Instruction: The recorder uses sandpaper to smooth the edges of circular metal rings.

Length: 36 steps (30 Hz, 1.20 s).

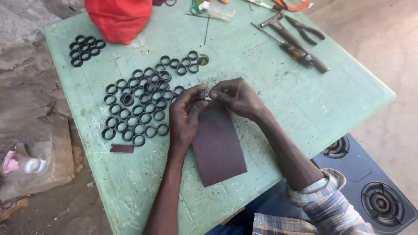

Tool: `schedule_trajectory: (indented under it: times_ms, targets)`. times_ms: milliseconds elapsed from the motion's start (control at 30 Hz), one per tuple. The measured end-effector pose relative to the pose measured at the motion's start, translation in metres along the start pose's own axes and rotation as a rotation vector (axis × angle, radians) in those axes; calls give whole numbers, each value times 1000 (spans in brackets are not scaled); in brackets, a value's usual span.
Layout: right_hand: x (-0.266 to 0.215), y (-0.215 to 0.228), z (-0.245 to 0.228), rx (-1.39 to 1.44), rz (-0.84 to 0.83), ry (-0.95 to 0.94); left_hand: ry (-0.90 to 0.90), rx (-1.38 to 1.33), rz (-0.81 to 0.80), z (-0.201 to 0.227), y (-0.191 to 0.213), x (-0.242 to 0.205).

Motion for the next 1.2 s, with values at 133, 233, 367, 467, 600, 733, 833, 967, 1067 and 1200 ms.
schedule_trajectory:
  times_ms: [133,233,367,467,600,733,833,967,1067,1200]
  targets:
    - [-3,-5,-8,-38,53,-124,-41,-8,-2,4,1,-1]
    - [-5,-6,-4,-96,120,-232,6,25,27,0,4,1]
    - [-2,-9,3,-206,205,-79,43,118,38,-5,6,1]
    - [0,-12,2,-266,263,56,68,179,34,-3,6,1]
    - [0,-13,3,-256,307,90,109,216,35,-6,5,0]
    - [-4,-11,-5,-317,362,180,156,188,31,-16,7,0]
    - [-5,-9,-11,-262,373,301,175,27,30,-22,12,-1]
    - [3,-5,8,-86,228,68,96,-32,43,-9,11,2]
    - [1,-4,5,-29,189,48,83,-92,44,-7,10,0]
    - [-5,-9,-15,5,97,22,103,-154,38,-22,9,2]
Point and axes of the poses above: each hand's wrist, its own x-axis towards the middle knuckle, its own y-axis out of the back of the hand, z = x × y, the point moved 6 cm from there along x, towards the middle knuckle, and after that the axes turned 5 degrees about z, right-handed, at the moved point
